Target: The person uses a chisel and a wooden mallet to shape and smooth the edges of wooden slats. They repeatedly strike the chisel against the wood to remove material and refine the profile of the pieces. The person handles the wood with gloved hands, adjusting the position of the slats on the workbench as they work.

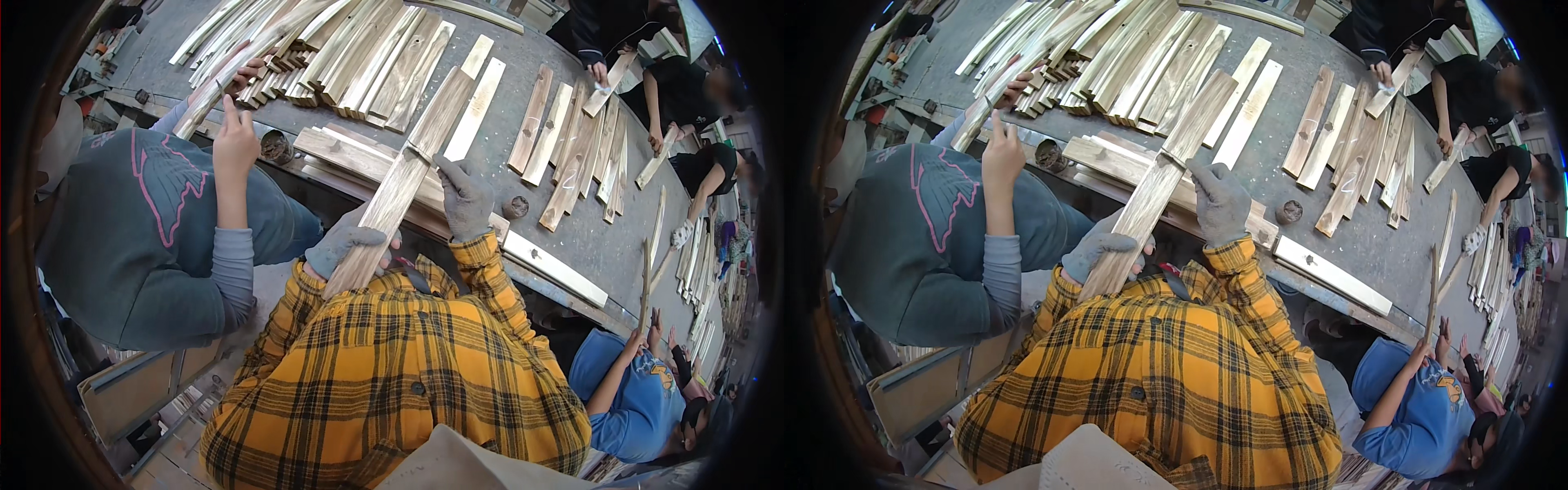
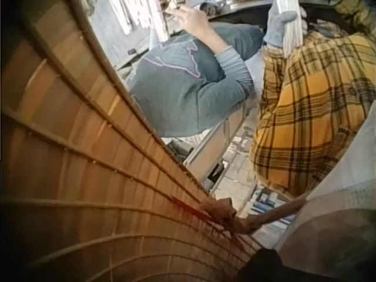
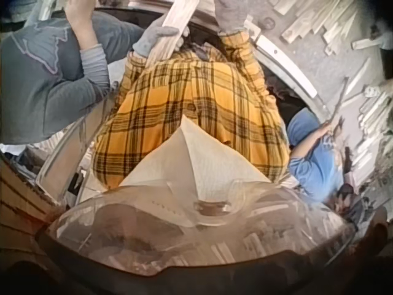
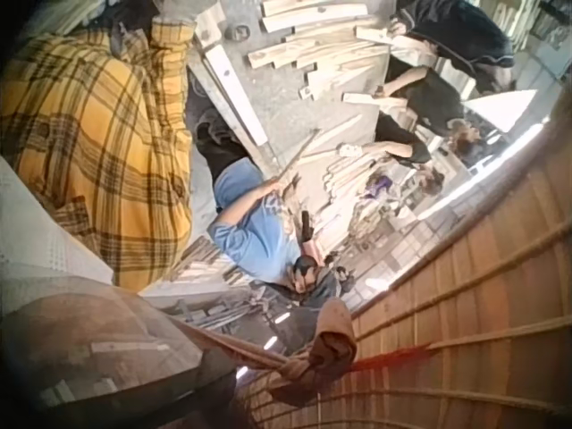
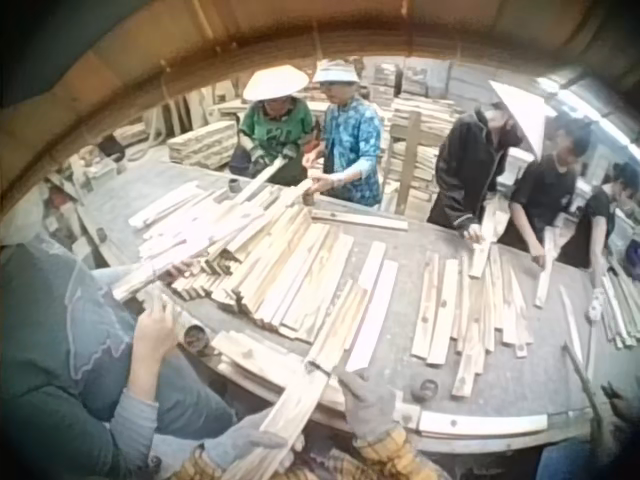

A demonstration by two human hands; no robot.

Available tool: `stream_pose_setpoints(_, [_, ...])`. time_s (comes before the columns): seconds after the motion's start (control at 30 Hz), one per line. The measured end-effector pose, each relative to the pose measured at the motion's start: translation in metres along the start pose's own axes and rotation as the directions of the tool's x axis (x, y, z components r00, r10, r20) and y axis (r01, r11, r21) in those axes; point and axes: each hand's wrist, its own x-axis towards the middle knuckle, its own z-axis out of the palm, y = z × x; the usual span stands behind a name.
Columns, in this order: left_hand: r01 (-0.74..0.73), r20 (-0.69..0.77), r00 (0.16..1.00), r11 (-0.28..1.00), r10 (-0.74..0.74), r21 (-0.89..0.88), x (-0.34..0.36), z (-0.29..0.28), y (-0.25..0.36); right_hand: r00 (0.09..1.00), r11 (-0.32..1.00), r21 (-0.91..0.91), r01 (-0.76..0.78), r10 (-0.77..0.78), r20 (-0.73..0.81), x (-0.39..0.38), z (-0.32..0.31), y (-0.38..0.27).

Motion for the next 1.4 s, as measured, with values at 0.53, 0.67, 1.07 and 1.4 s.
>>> stream_pose_setpoints(0.53, [0.014,0.015,1.000,0.996,-0.013,-0.085,0.001,0.000,0.005,1.000,1.000,-0.022,-0.002,0.002,0.021,-0.003,0.003,0.001])
stream_pose_setpoints(0.67, [0.004,0.034,0.999,0.994,-0.001,-0.107,0.004,-0.005,0.003,0.996,0.974,-0.211,0.085,-0.083,0.019,-0.004,0.003,0.006])
stream_pose_setpoints(1.07, [0.017,0.049,0.999,0.994,-0.012,-0.103,0.002,0.003,0.010,0.983,0.982,-0.100,0.162,-0.169,-0.067,0.008,-0.004,0.012])
stream_pose_setpoints(1.4, [-0.015,0.039,0.999,0.998,0.017,-0.062,0.002,0.007,0.015,0.993,0.983,-0.138,0.118,-0.121,-0.013,0.016,-0.004,0.009])
